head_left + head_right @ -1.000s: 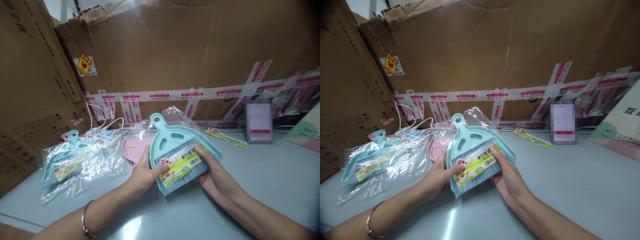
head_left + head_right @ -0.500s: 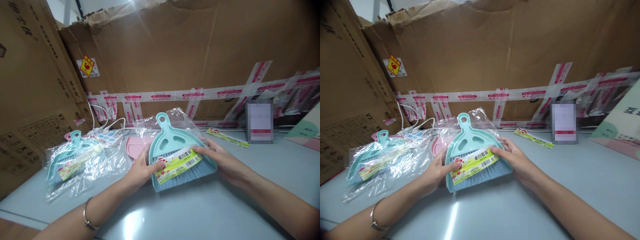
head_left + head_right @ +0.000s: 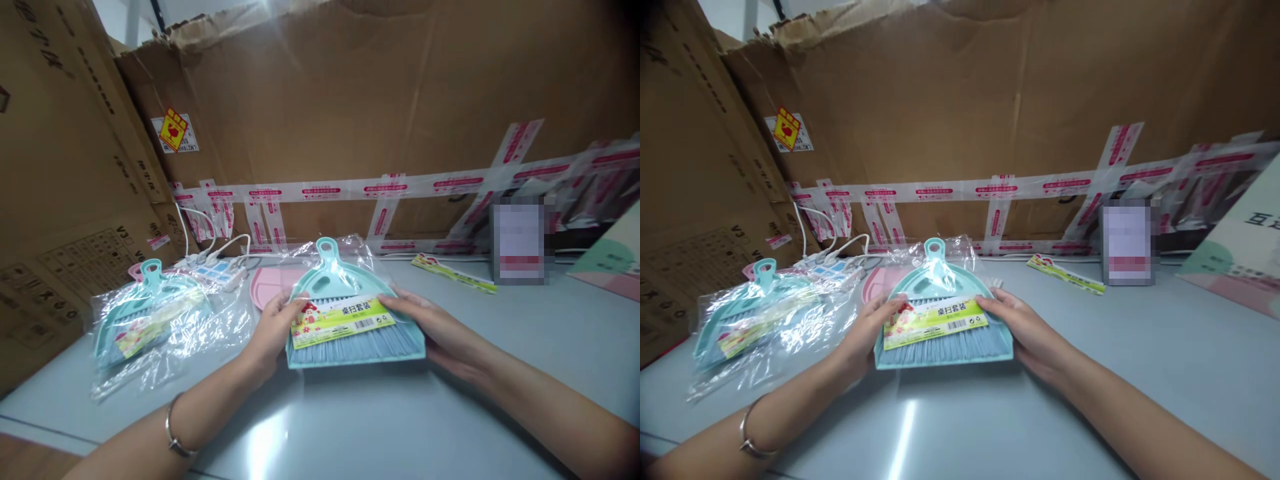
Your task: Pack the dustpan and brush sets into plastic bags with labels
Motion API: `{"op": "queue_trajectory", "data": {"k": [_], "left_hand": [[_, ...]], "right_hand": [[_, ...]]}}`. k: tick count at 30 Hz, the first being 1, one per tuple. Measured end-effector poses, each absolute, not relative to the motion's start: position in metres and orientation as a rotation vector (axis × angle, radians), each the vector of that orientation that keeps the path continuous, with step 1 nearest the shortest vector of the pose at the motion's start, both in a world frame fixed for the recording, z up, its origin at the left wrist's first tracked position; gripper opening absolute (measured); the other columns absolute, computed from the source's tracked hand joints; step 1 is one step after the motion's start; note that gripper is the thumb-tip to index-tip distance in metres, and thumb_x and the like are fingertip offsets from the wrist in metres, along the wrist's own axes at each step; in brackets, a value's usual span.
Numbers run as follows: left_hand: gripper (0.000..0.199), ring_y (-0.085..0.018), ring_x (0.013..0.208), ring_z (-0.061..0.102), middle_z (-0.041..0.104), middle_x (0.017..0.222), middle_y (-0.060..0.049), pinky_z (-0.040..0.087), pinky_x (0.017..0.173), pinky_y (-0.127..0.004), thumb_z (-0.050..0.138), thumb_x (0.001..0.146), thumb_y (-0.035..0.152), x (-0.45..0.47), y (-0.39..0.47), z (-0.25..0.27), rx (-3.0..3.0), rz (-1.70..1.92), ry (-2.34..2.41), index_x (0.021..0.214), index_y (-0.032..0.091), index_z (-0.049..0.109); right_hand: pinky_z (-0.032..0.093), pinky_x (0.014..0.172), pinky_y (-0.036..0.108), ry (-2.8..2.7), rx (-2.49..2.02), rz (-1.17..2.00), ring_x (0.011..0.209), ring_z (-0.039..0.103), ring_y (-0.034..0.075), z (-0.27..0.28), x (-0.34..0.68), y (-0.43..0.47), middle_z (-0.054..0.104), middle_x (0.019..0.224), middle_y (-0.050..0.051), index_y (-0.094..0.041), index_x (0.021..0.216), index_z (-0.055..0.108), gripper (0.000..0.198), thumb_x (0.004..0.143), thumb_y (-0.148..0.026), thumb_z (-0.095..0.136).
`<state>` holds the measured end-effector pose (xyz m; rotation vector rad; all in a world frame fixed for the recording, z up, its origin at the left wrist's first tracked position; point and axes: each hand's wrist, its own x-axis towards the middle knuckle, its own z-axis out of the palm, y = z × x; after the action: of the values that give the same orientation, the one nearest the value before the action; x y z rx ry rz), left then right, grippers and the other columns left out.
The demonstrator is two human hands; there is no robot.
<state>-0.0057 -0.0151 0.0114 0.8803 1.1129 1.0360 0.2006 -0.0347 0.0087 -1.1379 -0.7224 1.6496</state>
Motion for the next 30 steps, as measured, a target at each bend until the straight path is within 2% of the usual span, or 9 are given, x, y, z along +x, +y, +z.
{"op": "queue_trajectory", "data": {"k": [8, 10, 13, 15, 18, 22, 27, 30], "left_hand": [[0.018, -0.022, 0.063, 0.069, 0.072, 0.073, -0.008, 0.055, 0.057, -0.030, 0.060, 0.079, 0.025, -0.008, -0.012, 0.019, 0.759, 1.003, 1.141, 0.093, 0.013, 0.060], [0.022, -0.023, 0.068, 0.070, 0.072, 0.078, -0.010, 0.056, 0.061, -0.031, 0.060, 0.079, 0.025, -0.010, -0.011, 0.020, 0.764, 0.980, 1.111, 0.097, 0.012, 0.060], [0.033, -0.024, 0.076, 0.070, 0.072, 0.086, -0.012, 0.056, 0.067, -0.031, 0.063, 0.077, 0.026, -0.015, -0.010, 0.020, 0.805, 0.948, 1.053, 0.106, 0.011, 0.058], [0.043, -0.024, 0.083, 0.069, 0.072, 0.093, -0.013, 0.055, 0.071, -0.030, 0.066, 0.076, 0.027, -0.018, -0.010, 0.021, 0.849, 0.917, 0.976, 0.114, 0.012, 0.055], [0.054, -0.022, 0.093, 0.067, 0.069, 0.103, -0.012, 0.053, 0.079, -0.028, 0.070, 0.072, 0.023, -0.021, -0.012, 0.022, 0.942, 0.859, 0.806, 0.121, 0.015, 0.050], [0.067, -0.022, 0.101, 0.064, 0.066, 0.112, -0.011, 0.051, 0.087, -0.029, 0.076, 0.063, 0.010, -0.021, -0.013, 0.018, 1.043, 0.904, 0.740, 0.123, 0.018, 0.047], [0.044, -0.020, 0.088, 0.067, 0.068, 0.106, -0.013, 0.054, 0.073, -0.025, 0.076, 0.065, 0.022, -0.016, -0.008, 0.005, 1.048, 1.004, 0.921, 0.104, 0.012, 0.061], [0.037, -0.016, 0.065, 0.067, 0.072, 0.078, -0.011, 0.053, 0.059, -0.022, 0.075, 0.066, 0.031, -0.014, -0.005, 0.002, 1.048, 1.032, 1.058, 0.094, 0.009, 0.065]], "right_hand": [[0.052, 0.082, 0.033, -1.026, -0.851, 1.883, 0.096, 0.065, 0.021, 0.011, 0.219, -0.043, 0.069, 0.106, 0.006, -0.026, 0.128, 0.049, 0.076, 0.059, -0.007, 0.075], [0.050, 0.084, 0.035, -1.071, -0.811, 1.876, 0.098, 0.064, 0.022, 0.013, 0.219, -0.043, 0.069, 0.105, 0.007, -0.025, 0.126, 0.051, 0.074, 0.058, -0.007, 0.076], [0.051, 0.085, 0.033, -1.099, -0.846, 1.811, 0.097, 0.064, 0.022, 0.014, 0.214, -0.041, 0.070, 0.101, 0.007, -0.021, 0.116, 0.059, 0.056, 0.063, -0.013, 0.075], [0.054, 0.081, 0.026, -1.023, -0.936, 1.739, 0.093, 0.065, 0.019, 0.013, 0.209, -0.039, 0.070, 0.099, 0.006, -0.019, 0.105, 0.064, 0.044, 0.063, -0.016, 0.076], [0.056, 0.073, 0.018, -0.854, -1.037, 1.637, 0.086, 0.067, 0.016, 0.010, 0.202, -0.037, 0.070, 0.099, 0.004, -0.018, 0.094, 0.066, 0.038, 0.059, -0.017, 0.079], [0.058, 0.071, 0.019, -0.773, -1.046, 1.565, 0.081, 0.067, 0.015, 0.005, 0.195, -0.039, 0.070, 0.097, 0.004, -0.016, 0.088, 0.066, 0.031, 0.060, -0.018, 0.079], [0.055, 0.058, 0.020, -0.791, -1.177, 1.459, 0.060, 0.067, 0.014, -0.002, 0.188, -0.042, 0.071, 0.068, 0.006, -0.013, 0.071, 0.065, 0.024, 0.062, -0.031, 0.079], [0.049, 0.046, 0.020, -0.828, -1.214, 1.405, 0.045, 0.060, 0.012, -0.004, 0.185, -0.045, 0.067, 0.054, 0.005, -0.014, 0.061, 0.060, 0.033, 0.059, -0.042, 0.078]]}}
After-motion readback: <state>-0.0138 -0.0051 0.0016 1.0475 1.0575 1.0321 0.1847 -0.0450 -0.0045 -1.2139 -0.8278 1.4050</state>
